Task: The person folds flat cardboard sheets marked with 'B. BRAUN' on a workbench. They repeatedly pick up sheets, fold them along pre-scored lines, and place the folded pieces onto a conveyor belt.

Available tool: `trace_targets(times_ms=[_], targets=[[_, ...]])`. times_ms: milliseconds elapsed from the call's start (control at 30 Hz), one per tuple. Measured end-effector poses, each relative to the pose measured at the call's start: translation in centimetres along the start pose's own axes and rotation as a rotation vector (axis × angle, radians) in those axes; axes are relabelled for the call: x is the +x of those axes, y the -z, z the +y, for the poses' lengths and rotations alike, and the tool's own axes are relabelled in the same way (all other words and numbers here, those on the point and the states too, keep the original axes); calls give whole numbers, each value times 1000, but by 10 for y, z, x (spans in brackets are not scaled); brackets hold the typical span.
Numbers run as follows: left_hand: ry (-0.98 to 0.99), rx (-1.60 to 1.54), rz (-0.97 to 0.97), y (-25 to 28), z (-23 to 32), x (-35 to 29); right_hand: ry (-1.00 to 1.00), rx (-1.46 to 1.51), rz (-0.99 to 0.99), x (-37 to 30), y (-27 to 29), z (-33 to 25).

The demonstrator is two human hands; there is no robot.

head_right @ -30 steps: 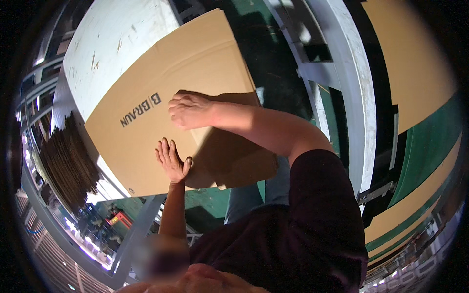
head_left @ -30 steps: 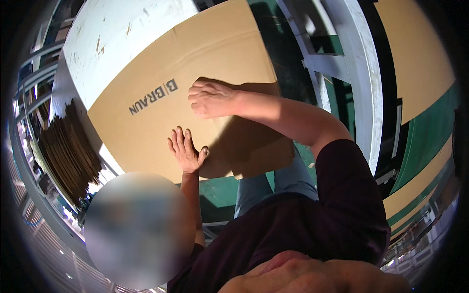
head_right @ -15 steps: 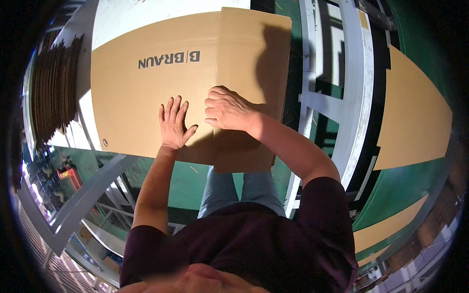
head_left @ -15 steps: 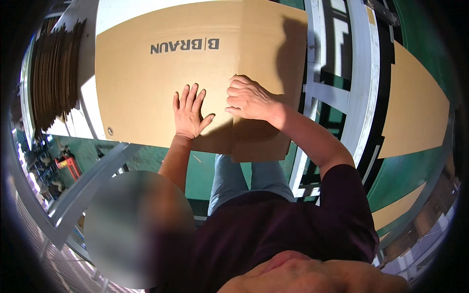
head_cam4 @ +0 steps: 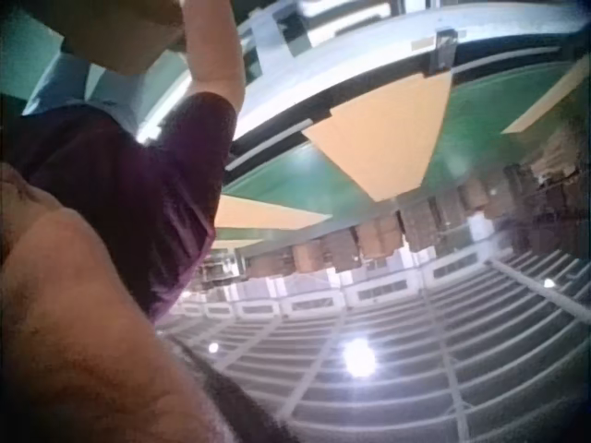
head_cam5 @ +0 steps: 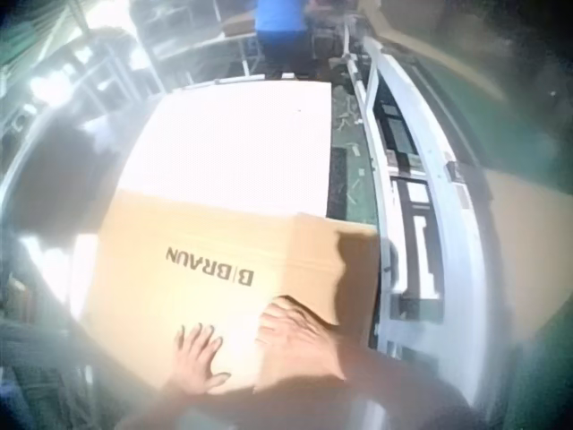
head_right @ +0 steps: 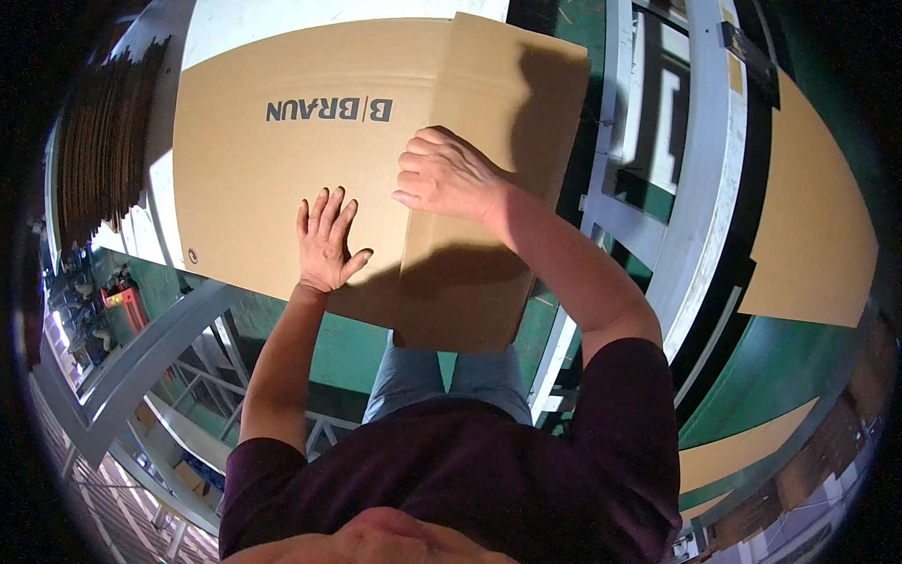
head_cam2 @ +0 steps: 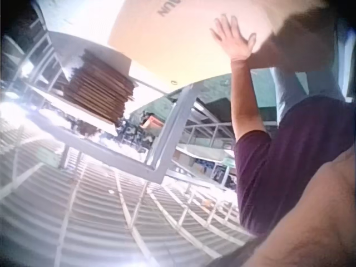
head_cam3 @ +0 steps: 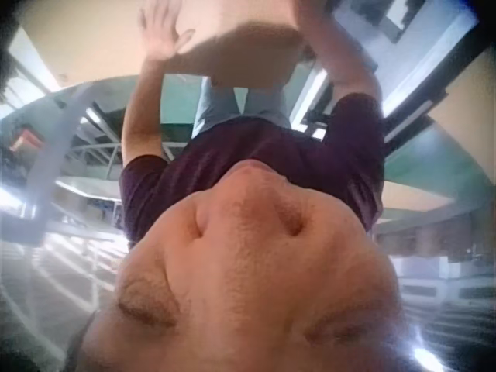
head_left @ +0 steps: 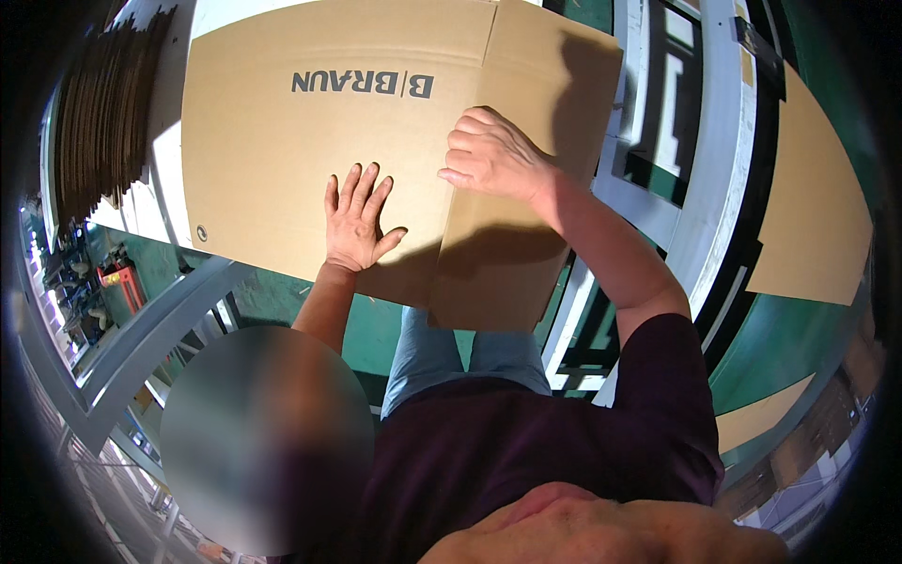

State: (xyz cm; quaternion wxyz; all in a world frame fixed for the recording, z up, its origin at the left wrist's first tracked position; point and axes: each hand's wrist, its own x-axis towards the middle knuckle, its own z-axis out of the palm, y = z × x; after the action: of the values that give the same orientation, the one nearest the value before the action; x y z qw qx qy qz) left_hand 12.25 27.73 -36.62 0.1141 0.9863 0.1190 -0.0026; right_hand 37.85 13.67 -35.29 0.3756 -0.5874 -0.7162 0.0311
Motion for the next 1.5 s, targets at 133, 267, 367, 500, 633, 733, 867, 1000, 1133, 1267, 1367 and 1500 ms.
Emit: trace_targets(times_ms=[133,267,367,500,633,733,867,1000,1133,1267,1367,1500], targets=[[-15,27,-8,0,-3,0,-34,-15,153,3,25,-5],[-27,41,-13,-1,-4,-1,-61,-10,71,0,8,2],[-23,38,-21,-1,-3,-1,-86,-33,-44,-3,-15,13],[-8,34,-35,0,-1,-3,-114,-56,-86,-4,-14,11],[3,18,-24,2,-1,-2,-122,-21,-94,-1,-12,5],[-5,32,-26,5,-2,-1,-78,-11,-80,2,9,-11],[-13,52,12,-1,-7,-2,35,-21,63,-1,26,-26],[-15,47,42,-5,-8,-5,-34,-50,-90,-3,11,-25],[-73,14,2,-2,-4,-3,-136,-83,-165,-28,-29,-14],[-95,31,31,-1,-7,-2,-304,-13,-112,-31,-24,-30],[-101,-6,34,-3,-5,-2,-548,-28,42,-57,-25,-32],[-271,-248,-147,18,37,31,-845,-587,286,-109,-1,-55]])
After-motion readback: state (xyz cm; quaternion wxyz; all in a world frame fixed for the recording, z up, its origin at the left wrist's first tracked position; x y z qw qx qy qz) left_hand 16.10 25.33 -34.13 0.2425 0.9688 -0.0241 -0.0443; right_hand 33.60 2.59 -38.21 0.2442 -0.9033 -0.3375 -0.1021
